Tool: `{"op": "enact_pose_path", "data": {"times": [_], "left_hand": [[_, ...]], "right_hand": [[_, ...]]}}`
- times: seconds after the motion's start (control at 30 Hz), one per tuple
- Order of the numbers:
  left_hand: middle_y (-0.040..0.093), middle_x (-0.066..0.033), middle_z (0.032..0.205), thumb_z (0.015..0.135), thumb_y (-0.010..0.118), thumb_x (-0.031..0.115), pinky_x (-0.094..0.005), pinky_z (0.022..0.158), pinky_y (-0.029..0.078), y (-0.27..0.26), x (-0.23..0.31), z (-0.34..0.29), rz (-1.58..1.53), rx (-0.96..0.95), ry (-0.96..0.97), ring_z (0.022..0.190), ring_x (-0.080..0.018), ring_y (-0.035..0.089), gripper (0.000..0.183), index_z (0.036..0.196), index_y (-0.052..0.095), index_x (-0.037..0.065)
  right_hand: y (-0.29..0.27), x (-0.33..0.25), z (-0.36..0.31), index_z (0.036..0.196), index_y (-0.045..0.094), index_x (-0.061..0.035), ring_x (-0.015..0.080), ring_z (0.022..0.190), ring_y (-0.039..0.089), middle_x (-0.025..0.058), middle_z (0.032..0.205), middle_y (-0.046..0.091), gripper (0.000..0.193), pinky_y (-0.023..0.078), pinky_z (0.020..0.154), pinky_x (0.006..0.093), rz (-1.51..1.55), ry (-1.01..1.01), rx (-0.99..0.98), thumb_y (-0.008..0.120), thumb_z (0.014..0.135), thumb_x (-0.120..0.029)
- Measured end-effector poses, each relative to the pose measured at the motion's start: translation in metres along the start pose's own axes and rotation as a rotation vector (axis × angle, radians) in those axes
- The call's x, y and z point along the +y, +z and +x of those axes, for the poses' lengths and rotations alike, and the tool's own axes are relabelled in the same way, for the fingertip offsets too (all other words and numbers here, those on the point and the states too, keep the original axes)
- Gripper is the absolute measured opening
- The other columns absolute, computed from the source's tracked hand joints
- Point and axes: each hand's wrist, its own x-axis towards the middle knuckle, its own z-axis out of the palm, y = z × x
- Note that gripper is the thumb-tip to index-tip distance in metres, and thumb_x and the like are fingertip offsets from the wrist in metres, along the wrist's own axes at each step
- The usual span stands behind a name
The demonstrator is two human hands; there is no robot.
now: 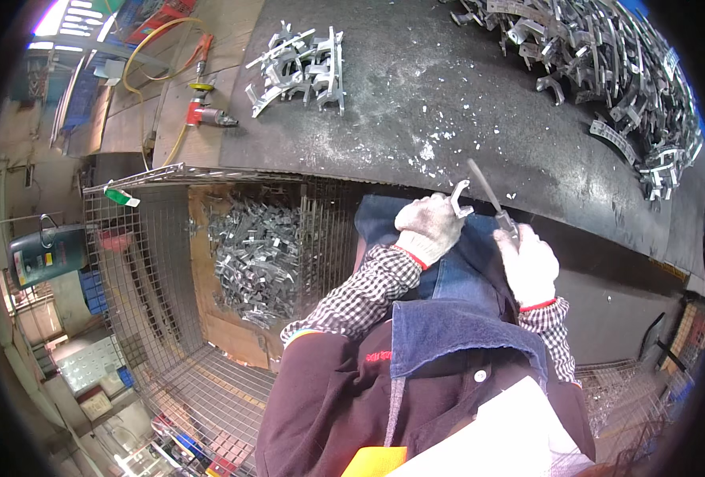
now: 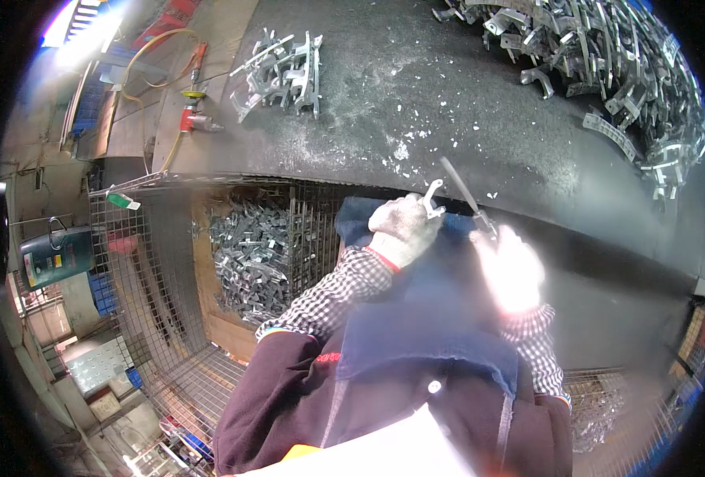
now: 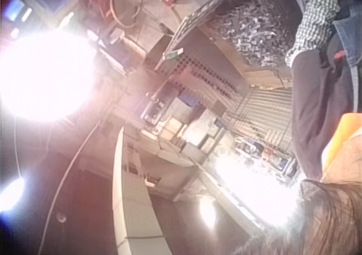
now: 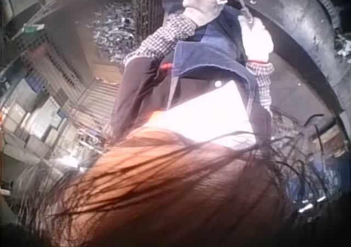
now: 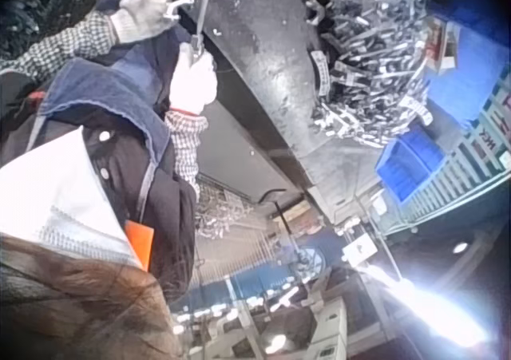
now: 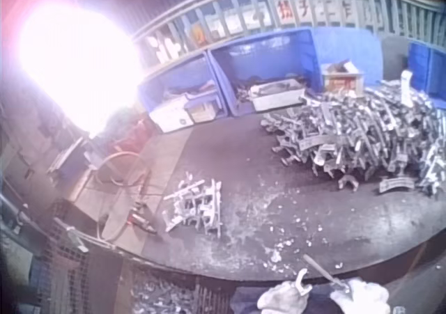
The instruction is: Deburr and measure metal components at a workbench using a scraper and calipers.
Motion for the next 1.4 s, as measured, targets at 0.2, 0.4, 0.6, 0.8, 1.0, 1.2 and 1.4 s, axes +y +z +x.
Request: {"op": "enact_pose_path", "data": {"times": [0.2, 0.4, 0.6, 0.8, 1.0, 1.2, 1.4], "left_hand": [[0.074, -0.02, 0.097, 0.099, 0.064, 0.045, -0.0476, 0.083, 0.06, 0.001, -0.001, -0.001, 0.011, -0.005, -0.004, 0.092, -0.0369, 0.075, 0.04, 0.108, 0.073, 0.008], [0.074, -0.018, 0.093, 0.098, 0.063, 0.038, -0.0474, 0.08, 0.06, 0.001, -0.005, 0.001, 0.01, -0.059, 0.019, 0.087, -0.0366, 0.075, 0.034, 0.102, 0.074, 0.007], [0.072, -0.0162, 0.085, 0.093, 0.068, 0.031, -0.0443, 0.07, 0.061, 0.006, -0.01, -0.01, 0.079, 0.127, 0.201, 0.076, -0.0353, 0.074, 0.028, 0.1, 0.073, 0.005], [0.071, -0.0077, 0.09, 0.088, 0.074, 0.012, -0.0358, 0.065, 0.059, -0.044, -0.021, -0.027, -0.285, 0.403, 0.34, 0.073, -0.0243, 0.07, 0.013, 0.101, 0.073, 0.01], [0.068, -0.0087, 0.085, 0.086, 0.074, 0.019, -0.0377, 0.068, 0.058, -0.012, -0.049, -0.01, -0.295, 0.276, 0.152, 0.076, -0.0268, 0.071, 0.01, 0.095, 0.074, 0.017], [0.069, -0.0094, 0.082, 0.085, 0.076, 0.024, -0.0404, 0.065, 0.058, -0.032, -0.027, -0.012, -0.102, 0.347, 0.216, 0.072, -0.0295, 0.072, 0.013, 0.093, 0.074, 0.015], [0.07, -0.0095, 0.082, 0.087, 0.076, 0.027, -0.0417, 0.065, 0.059, -0.034, -0.013, -0.011, -0.162, 0.347, 0.11, 0.071, -0.0302, 0.072, 0.015, 0.093, 0.074, 0.014]], "right_hand": [[0.001, 0.0, 0.003, 0.11, 0.071, -0.0092, 0.0388, 0.08, 0.071, 0.0175, 0.085, 0.073, 0.042, 0.055, 0.071, 0.0527, -0.008, -0.088, -0.002, 0.07, 0.096, -0.049], [-0.023, 0.007, 0.018, 0.101, 0.071, -0.0027, 0.0128, 0.051, 0.063, 0.0072, 0.063, 0.066, 0.036, 0.05, 0.051, 0.0274, 0.612, 0.132, -0.56, 0.061, 0.104, -0.037], [-0.011, -0.001, 0.02, 0.103, 0.069, -0.0033, 0.0094, 0.051, 0.059, 0.0052, 0.068, 0.066, 0.036, 0.047, 0.048, 0.0262, 0.623, 0.21, -0.285, 0.061, 0.105, -0.039], [-0.038, -0.014, 0.021, 0.102, 0.069, -0.0052, 0.0108, 0.053, 0.061, 0.0052, 0.069, 0.066, 0.031, 0.05, 0.05, 0.0275, 0.635, 0.157, -0.259, 0.06, 0.107, -0.035], [-0.012, -0.029, 0.01, 0.103, 0.067, -0.0046, 0.0407, 0.088, 0.07, 0.0222, 0.09, 0.07, 0.045, 0.054, 0.079, 0.0514, 0.091, -0.13, -0.226, 0.058, 0.103, -0.049], [-0.009, -0.029, 0.01, 0.104, 0.066, -0.003, 0.041, 0.09, 0.07, 0.0228, 0.092, 0.071, 0.047, 0.054, 0.081, 0.0514, 0.034, -0.135, -0.202, 0.057, 0.104, -0.049], [-0.012, -0.011, 0.009, 0.102, 0.069, -0.0078, 0.0394, 0.086, 0.071, 0.018, 0.087, 0.073, 0.042, 0.055, 0.077, 0.0502, 0.147, 0.045, -0.144, 0.065, 0.1, -0.049]]}}
